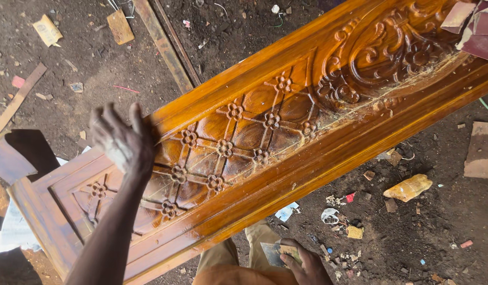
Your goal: The person sands a carved wooden panel using a sanding block. They hold the panel with one hand and rub the sanding block over the surface and into the carved details with the other hand.
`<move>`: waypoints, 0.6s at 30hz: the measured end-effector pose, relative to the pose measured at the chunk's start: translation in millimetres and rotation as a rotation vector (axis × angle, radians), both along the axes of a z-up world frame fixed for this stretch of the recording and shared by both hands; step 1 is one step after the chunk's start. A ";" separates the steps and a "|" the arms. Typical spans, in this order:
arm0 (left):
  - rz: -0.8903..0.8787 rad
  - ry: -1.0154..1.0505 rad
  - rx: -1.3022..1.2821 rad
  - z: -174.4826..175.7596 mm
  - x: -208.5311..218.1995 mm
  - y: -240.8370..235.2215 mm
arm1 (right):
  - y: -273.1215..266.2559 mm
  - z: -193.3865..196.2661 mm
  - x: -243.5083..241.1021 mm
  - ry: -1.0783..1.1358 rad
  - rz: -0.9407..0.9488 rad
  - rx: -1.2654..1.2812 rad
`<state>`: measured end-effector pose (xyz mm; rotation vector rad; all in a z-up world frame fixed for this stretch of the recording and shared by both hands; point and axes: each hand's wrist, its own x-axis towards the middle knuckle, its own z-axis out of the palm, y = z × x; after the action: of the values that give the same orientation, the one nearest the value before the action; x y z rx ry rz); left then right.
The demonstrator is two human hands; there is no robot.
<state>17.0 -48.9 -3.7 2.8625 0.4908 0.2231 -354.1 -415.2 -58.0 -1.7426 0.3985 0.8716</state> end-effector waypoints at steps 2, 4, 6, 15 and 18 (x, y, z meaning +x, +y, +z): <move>-0.089 0.082 0.100 -5.2 21.4 -24.5 | -1.6 -5.2 -3.6 0.024 -0.072 0.086; -0.253 0.161 0.096 -9.8 47.1 -53.4 | -8.4 -4.1 -1.7 0.131 -0.197 0.187; -0.400 0.198 0.065 -14.0 70.5 -81.7 | -18.9 2.8 5.2 0.319 -0.379 0.300; -0.454 0.294 -0.019 -14.1 89.2 -104.8 | -33.4 36.5 53.7 0.212 -0.738 0.632; -0.450 0.264 0.012 -11.1 89.6 -103.6 | -32.3 54.6 83.8 -0.153 -0.627 0.670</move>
<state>106.6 -152.6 -14.8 2.9304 -0.1215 -0.2320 -270.4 -447.6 -3.4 -0.9632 0.4501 0.3455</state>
